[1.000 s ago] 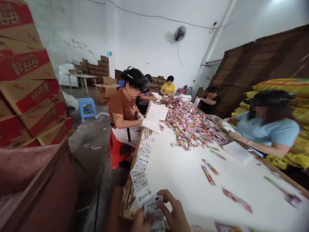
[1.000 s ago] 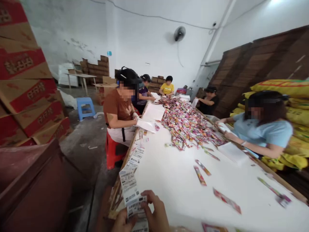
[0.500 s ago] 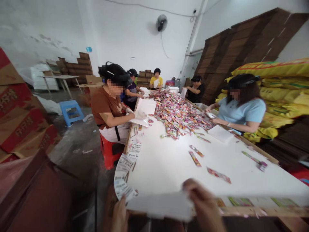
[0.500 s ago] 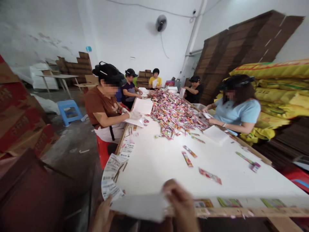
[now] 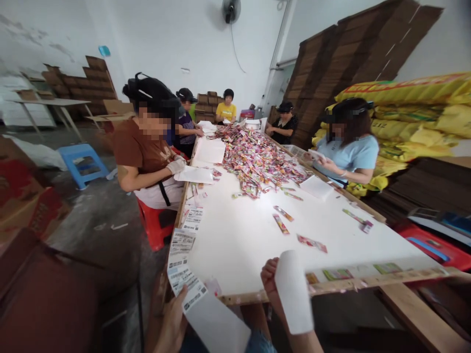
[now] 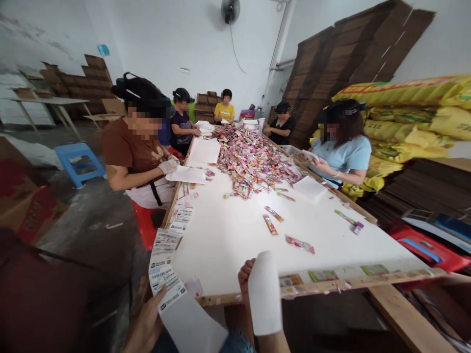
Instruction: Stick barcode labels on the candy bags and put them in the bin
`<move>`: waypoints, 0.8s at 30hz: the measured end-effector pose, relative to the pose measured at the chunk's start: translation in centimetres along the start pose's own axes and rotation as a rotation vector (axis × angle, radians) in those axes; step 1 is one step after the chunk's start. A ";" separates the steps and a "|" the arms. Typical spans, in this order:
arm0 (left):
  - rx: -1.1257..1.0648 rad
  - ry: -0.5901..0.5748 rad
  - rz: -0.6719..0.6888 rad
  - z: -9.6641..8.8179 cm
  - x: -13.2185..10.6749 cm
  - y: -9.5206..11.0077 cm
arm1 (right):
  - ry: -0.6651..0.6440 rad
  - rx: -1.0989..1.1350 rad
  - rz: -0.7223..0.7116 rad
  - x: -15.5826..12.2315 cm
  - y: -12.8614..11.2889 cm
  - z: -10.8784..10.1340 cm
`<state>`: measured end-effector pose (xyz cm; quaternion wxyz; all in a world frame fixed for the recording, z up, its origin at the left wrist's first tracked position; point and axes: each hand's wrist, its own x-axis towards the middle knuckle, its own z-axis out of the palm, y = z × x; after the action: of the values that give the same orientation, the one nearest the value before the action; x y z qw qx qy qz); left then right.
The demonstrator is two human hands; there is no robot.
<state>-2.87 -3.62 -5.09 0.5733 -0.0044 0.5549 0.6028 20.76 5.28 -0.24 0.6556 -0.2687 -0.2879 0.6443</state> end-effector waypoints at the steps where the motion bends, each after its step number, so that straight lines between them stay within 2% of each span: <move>1: -0.009 -0.001 0.013 -0.1 -0.1 0.0 | -0.034 -0.028 -0.001 0.2 1.0 0.3; 5: -0.047 -0.005 0.046 -0.2 -0.3 -0.1 | -0.118 -0.069 0.001 1.0 1.8 0.8; 10: -0.016 0.015 0.025 -0.3 0.3 -0.4 | -0.093 0.012 0.065 0.8 1.5 0.6; 13: 0.023 0.008 0.016 -0.4 0.5 -0.2 | -0.051 -0.027 0.026 1.1 1.5 -1.0; 15: 0.050 0.020 0.007 -0.3 0.2 0.0 | -0.007 -0.126 -0.045 2.0 0.7 -3.0; 17: 0.085 0.043 0.010 -0.1 -0.3 0.3 | 0.101 -0.306 -0.159 3.4 -1.3 -5.5; 20: 0.139 0.040 0.014 0.0 -0.4 0.5 | 0.299 -0.554 -0.316 6.0 -6.2 -9.5; 24: 0.227 0.054 0.056 -0.6 1.1 0.2 | 0.431 -0.679 -0.419 10.7 -13.4 -13.6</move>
<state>-3.83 -3.20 -5.91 0.5377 0.0597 0.6349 0.5515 39.89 15.94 0.47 0.6915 -0.5324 -0.3881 0.2964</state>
